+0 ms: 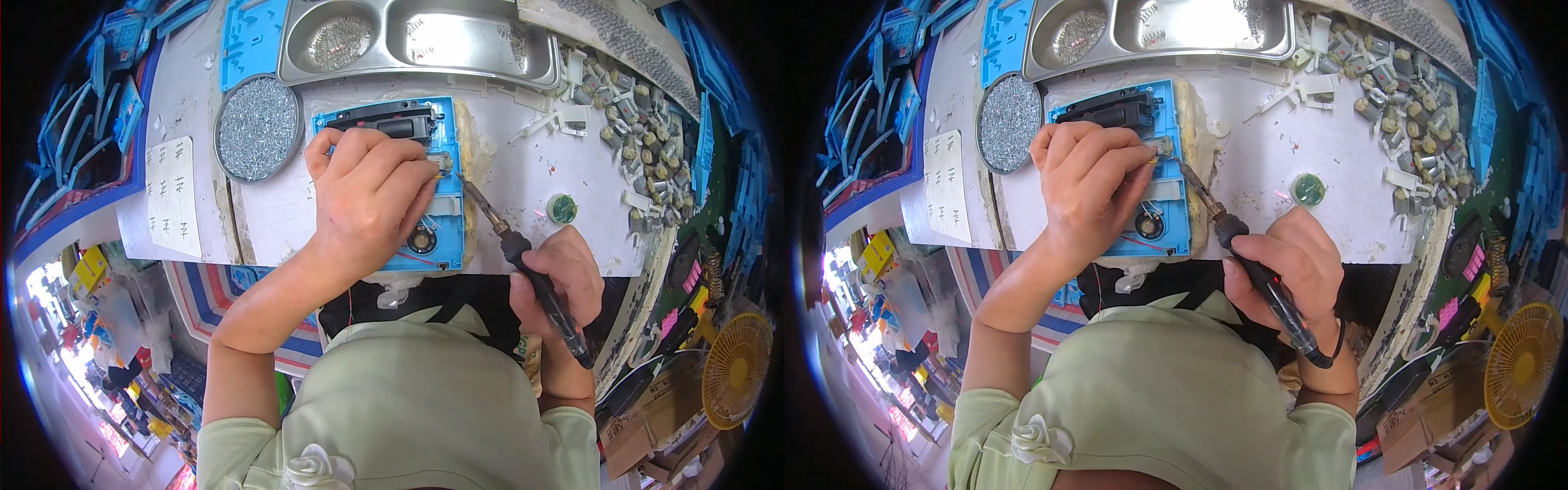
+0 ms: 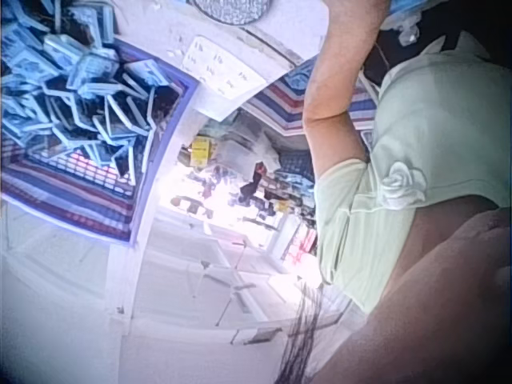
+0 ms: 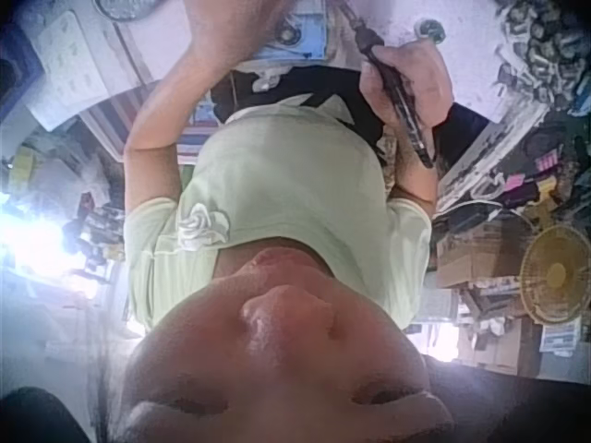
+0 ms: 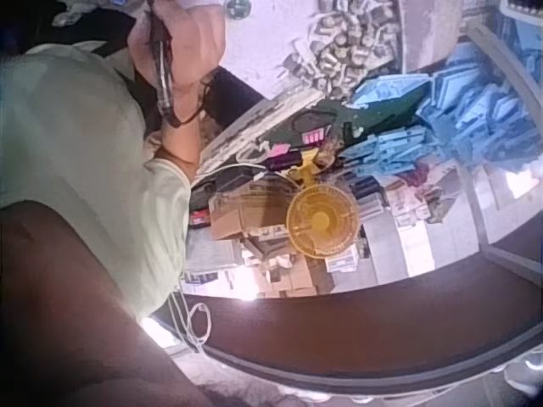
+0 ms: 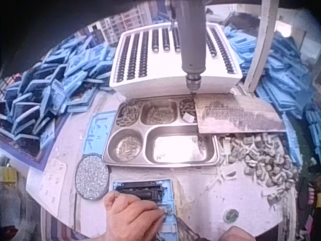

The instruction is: Assembling and soldering components into a blue plastic electronic housing.

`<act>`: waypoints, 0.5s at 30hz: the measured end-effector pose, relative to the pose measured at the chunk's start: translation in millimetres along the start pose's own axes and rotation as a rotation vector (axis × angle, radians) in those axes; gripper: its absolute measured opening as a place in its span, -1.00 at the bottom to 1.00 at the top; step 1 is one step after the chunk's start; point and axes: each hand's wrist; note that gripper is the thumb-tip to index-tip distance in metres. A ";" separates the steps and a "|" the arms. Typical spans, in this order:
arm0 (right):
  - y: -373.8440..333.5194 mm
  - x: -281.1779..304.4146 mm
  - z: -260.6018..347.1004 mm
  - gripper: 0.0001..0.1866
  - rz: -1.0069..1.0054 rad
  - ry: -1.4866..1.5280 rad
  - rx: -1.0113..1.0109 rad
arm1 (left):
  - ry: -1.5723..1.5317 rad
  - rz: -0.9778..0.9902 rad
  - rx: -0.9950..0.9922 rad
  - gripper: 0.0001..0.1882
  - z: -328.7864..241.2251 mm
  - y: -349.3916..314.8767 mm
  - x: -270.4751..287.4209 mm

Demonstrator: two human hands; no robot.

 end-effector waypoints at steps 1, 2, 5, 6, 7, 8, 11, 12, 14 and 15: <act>0.6 0.9 0.4 -0.65 0.002 -0.002 -0.001 | 0.001 0.005 0.001 -0.72 -0.4 0.5 0.9; 0.8 1.6 0.7 -0.65 0.003 -0.004 -0.002 | 0.001 0.010 0.002 -0.72 -0.7 1.0 1.6; -0.1 1.8 0.4 -0.64 -0.004 0.003 -0.006 | 0.004 0.015 0.004 -0.72 -0.8 1.2 3.2; -0.6 2.1 0.0 -0.64 -0.006 0.000 -0.006 | -0.001 0.025 0.003 -0.72 -0.8 1.5 3.9; -1.0 2.2 -0.4 -0.64 -0.008 -0.002 -0.007 | -0.005 0.035 0.002 -0.72 -0.6 1.9 5.5; -1.1 2.4 -0.6 -0.64 -0.010 -0.004 -0.007 | -0.009 0.045 0.001 -0.72 -0.3 2.0 7.5; 0.5 3.2 0.3 -0.65 -0.009 0.002 -0.016 | -0.029 0.067 -0.004 -0.67 0.6 1.0 15.4; 0.2 2.9 -0.4 -0.66 -0.018 -0.002 -0.015 | -0.063 0.084 0.032 -0.65 1.4 0.1 18.6; -1.0 2.5 -2.5 -0.67 -0.035 -0.010 -0.013 | -0.131 0.118 0.106 -0.62 3.7 -1.5 24.0; -0.3 2.3 -2.6 -0.68 -0.035 -0.010 -0.014 | -0.133 0.117 0.092 -0.60 6.2 -1.1 25.4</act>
Point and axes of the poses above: each hand's wrist, its own y-axis towards the middle knuckle, its own x-axis out of the back of the hand, z = x × y, and after that the axes turned 1 degree about -z, right-handed
